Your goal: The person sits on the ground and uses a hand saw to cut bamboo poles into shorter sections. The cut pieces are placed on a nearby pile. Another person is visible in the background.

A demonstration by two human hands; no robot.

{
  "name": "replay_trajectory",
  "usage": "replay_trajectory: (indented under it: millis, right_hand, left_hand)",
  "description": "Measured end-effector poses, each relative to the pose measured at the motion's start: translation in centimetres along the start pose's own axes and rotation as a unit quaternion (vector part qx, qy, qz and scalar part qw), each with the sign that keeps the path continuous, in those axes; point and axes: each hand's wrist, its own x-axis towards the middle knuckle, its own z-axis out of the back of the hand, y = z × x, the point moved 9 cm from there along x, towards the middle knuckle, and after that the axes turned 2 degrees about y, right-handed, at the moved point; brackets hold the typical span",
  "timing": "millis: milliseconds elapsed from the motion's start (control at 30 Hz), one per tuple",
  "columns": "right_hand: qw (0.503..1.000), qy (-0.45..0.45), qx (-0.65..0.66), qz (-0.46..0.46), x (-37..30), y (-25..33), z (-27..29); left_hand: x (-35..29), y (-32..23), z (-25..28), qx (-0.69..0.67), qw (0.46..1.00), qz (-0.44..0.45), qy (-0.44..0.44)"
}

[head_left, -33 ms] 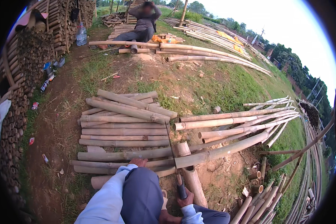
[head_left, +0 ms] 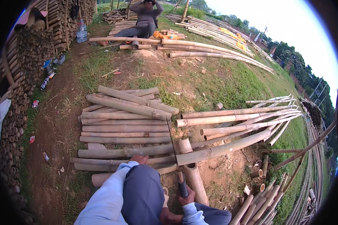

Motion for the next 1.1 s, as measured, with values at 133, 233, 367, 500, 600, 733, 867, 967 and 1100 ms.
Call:
replay_trajectory:
  millis: [133,233,367,500,600,733,867,967,1100]
  right_hand:
    - [0.998,0.048,0.031,-0.017,1.3,1.6,-1.2]
    - [0.996,0.054,0.026,-0.061,-3.8,3.9,1.9]
    - [0.998,0.028,-0.013,-0.051,-12.0,4.4,6.9]
    - [0.992,0.080,0.041,-0.083,-6.1,3.5,2.9]
    - [0.997,0.056,0.035,-0.044,0.3,1.6,-0.2]
    - [0.990,0.066,0.062,-0.104,-2.6,1.9,1.3]
    - [0.988,0.096,-0.019,-0.120,-13.4,4.5,7.3]
    - [0.988,0.097,0.003,-0.124,-11.4,4.2,6.8]
    - [0.993,0.086,0.032,-0.071,-0.4,0.4,1.1]
  left_hand:
    - [0.6,3.0,0.0,0.003,0.999,0.023,-0.042]
    - [1.3,2.9,-0.8,0.012,0.999,0.026,-0.029]
    - [0.7,0.5,0.9,0.020,1.000,0.013,0.002]
    - [-0.4,1.9,-0.1,0.024,0.999,0.028,-0.005]
    - [1.4,0.9,1.1,0.024,1.000,0.006,-0.012]
    - [1.3,1.3,1.1,0.027,0.999,0.027,0.000]
    - [0.7,2.0,1.1,0.021,0.999,0.019,-0.029]
    - [1.0,1.6,1.0,0.014,1.000,0.016,-0.022]
    - [1.7,0.6,1.8,0.027,0.999,0.015,-0.020]
